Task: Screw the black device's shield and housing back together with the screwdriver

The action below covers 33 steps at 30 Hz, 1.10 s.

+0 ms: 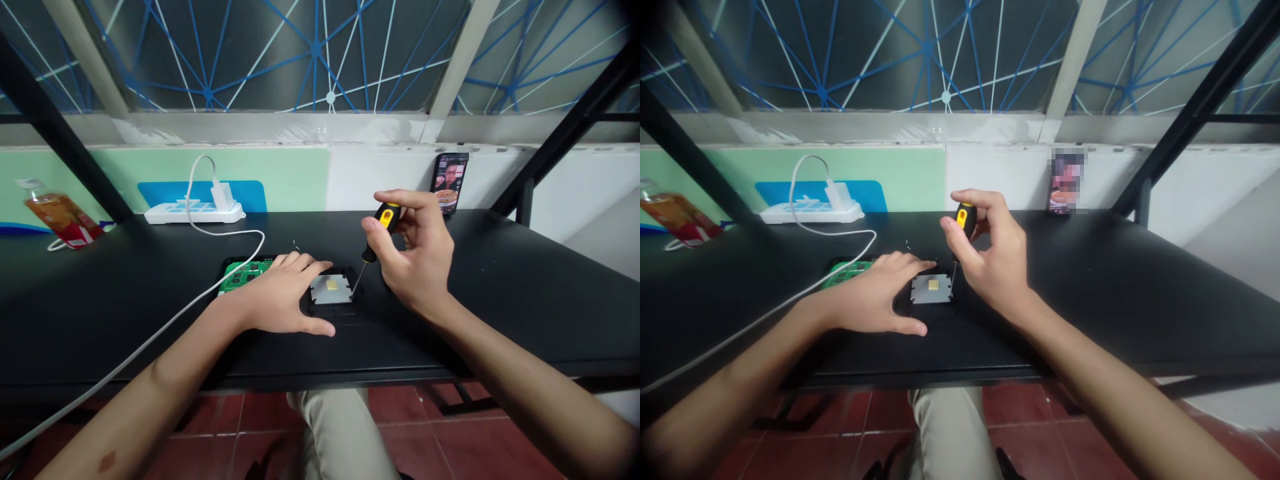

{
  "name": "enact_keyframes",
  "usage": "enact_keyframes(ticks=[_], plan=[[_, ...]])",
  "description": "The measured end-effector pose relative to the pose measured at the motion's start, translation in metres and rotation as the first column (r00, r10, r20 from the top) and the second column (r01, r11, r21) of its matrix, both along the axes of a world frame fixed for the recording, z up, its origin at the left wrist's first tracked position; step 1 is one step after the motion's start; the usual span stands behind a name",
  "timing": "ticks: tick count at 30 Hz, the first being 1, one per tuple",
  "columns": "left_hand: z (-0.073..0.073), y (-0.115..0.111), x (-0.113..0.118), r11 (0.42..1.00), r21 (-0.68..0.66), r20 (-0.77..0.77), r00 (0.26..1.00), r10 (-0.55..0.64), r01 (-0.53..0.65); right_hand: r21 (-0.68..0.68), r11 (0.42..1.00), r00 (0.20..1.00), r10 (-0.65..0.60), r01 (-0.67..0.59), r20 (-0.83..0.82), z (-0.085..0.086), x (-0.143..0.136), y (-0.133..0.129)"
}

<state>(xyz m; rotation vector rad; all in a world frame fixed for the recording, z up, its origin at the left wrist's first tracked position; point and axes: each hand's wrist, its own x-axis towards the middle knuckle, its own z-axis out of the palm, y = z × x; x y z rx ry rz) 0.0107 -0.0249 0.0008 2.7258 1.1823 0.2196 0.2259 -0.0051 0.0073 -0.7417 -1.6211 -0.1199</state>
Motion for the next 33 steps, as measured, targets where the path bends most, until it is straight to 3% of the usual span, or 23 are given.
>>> enact_keyframes(ticks=[16, 25, 33], plan=[[-0.001, 0.000, 0.000, 1.000, 0.005, 0.013, 1.000, 0.005, -0.005, 0.001, 1.000, 1.000, -0.019, 0.019, -0.013, -0.001, -0.002, 0.000], [-0.001, 0.001, 0.000, 1.000, -0.007, 0.000, 1.000, 0.014, -0.014, -0.041, 0.998, 0.998, 0.041, -0.040, 0.048, -0.005, 0.005, -0.001], [0.000, 0.003, -0.005, 0.996, -0.069, 0.049, 0.997, 0.055, -0.052, -0.122, 0.988, 0.984, 0.075, -0.095, -0.162, -0.004, 0.018, 0.024]])
